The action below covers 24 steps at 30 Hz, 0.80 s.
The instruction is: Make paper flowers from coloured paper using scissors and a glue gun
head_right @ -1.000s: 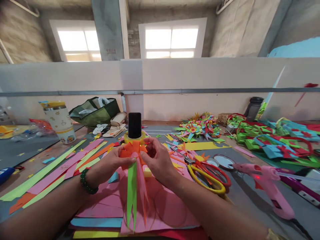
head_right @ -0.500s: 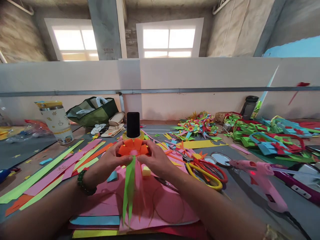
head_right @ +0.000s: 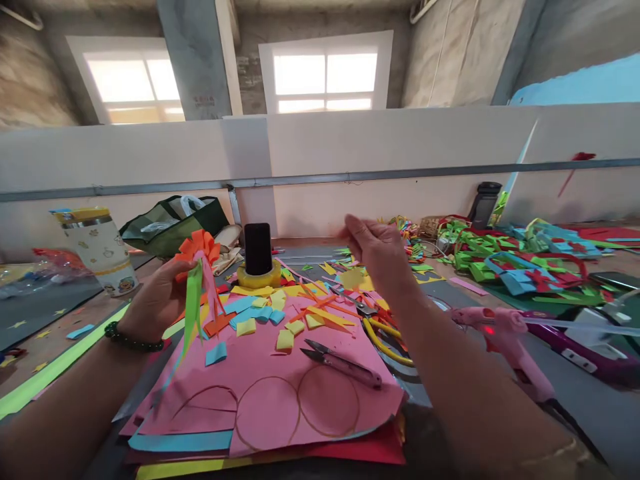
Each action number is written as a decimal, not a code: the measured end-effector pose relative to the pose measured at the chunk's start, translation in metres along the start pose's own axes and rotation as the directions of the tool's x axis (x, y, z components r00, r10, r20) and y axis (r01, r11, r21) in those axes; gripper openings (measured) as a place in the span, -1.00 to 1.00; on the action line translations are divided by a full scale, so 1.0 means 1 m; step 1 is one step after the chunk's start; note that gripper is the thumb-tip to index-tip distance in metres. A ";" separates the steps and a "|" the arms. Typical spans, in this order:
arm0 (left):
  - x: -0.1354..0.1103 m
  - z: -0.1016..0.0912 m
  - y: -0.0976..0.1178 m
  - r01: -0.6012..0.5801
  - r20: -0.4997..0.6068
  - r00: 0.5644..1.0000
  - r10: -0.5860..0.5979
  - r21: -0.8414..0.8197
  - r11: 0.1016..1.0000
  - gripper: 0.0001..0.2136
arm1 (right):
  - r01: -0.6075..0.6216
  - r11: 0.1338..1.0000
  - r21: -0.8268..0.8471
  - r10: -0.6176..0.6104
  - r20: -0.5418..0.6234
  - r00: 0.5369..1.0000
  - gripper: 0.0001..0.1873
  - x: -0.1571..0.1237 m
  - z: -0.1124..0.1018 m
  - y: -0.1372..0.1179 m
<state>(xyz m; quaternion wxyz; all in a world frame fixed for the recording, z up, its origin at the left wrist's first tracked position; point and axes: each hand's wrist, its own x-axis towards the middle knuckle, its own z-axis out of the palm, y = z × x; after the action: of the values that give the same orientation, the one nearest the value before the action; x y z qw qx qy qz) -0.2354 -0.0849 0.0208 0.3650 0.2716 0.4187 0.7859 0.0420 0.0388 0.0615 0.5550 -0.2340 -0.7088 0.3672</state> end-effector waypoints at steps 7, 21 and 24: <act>-0.023 0.011 -0.019 0.074 0.259 0.957 -0.133 0.226 0.971 -0.75 | -0.289 0.946 0.145 0.259 0.192 0.946 -0.65 0.004 -0.015 0.000; -0.029 0.002 -0.019 -0.475 0.465 0.880 0.099 0.850 0.229 -0.61 | -0.407 0.813 0.417 0.290 0.317 0.903 -0.66 -0.012 0.024 0.014; -0.040 0.022 -0.013 -0.491 0.548 0.834 -0.059 0.787 0.373 -0.38 | -0.424 0.784 0.452 0.272 0.364 0.891 -0.64 -0.023 0.037 0.007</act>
<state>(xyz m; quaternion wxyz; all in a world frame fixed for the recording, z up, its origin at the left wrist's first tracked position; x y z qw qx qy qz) -0.1911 -0.1023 0.0160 0.1391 0.6689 0.6273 0.3737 0.0124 0.0168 0.0376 0.4134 -0.1490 -0.5973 0.6709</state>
